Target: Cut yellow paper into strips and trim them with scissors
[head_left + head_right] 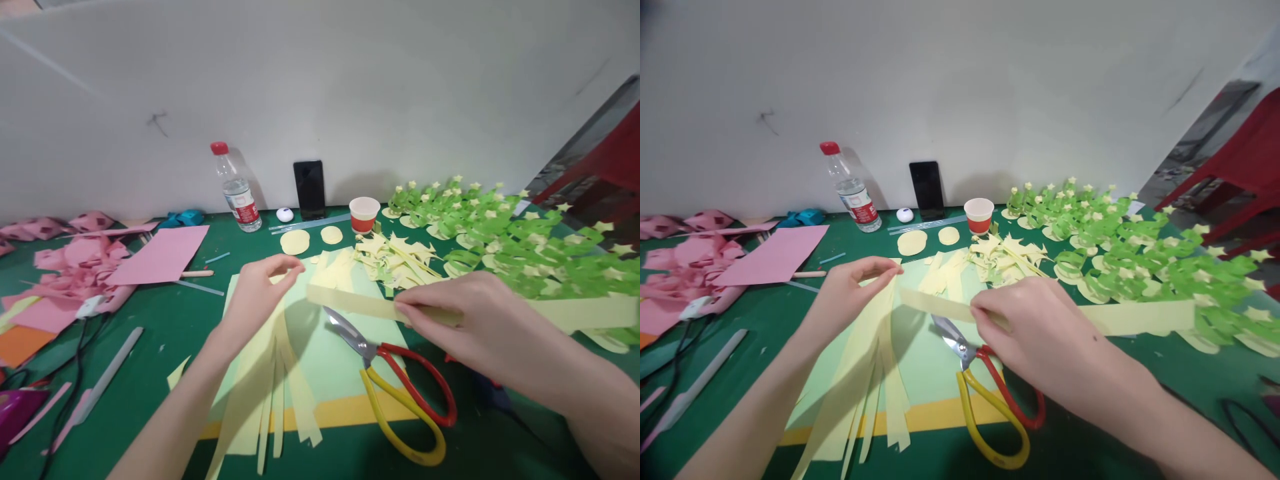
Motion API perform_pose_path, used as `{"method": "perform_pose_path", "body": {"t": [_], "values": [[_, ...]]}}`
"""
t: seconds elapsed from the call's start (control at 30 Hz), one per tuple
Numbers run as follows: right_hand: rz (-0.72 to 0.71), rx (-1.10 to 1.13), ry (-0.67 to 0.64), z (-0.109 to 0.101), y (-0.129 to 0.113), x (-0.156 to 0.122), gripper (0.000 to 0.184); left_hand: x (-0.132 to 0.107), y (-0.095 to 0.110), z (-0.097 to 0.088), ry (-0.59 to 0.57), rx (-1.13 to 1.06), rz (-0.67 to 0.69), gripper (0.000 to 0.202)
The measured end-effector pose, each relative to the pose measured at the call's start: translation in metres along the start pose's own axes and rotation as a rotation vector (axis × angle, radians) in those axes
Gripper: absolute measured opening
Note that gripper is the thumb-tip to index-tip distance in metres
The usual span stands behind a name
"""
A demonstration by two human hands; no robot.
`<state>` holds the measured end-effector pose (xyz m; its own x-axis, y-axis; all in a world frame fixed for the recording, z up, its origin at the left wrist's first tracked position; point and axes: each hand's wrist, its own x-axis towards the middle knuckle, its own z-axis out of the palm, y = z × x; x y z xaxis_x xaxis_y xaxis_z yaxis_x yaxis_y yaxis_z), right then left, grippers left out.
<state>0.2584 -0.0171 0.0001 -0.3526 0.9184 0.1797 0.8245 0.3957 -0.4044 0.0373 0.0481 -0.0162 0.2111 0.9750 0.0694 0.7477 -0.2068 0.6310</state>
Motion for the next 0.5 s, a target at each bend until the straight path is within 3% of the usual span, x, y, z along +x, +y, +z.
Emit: {"method": "perform_pose_path", "body": {"t": [0.07,0.17,0.27,0.5], "values": [[-0.015,-0.008,-0.040,0.005,-0.003,0.001,0.028,-0.012,0.014,0.007,0.019,-0.118,0.129,0.020],[-0.054,-0.009,-0.061,0.014,-0.008,0.003,0.032,-0.031,0.032,0.022,-0.124,-0.203,0.254,0.016],[-0.078,-0.015,-0.055,0.022,-0.011,0.003,0.033,-0.041,0.036,0.032,-0.165,-0.199,0.344,0.018],[-0.048,-0.022,-0.046,0.024,-0.012,0.001,0.032,-0.041,0.029,0.033,-0.132,-0.168,0.333,0.014]]}}
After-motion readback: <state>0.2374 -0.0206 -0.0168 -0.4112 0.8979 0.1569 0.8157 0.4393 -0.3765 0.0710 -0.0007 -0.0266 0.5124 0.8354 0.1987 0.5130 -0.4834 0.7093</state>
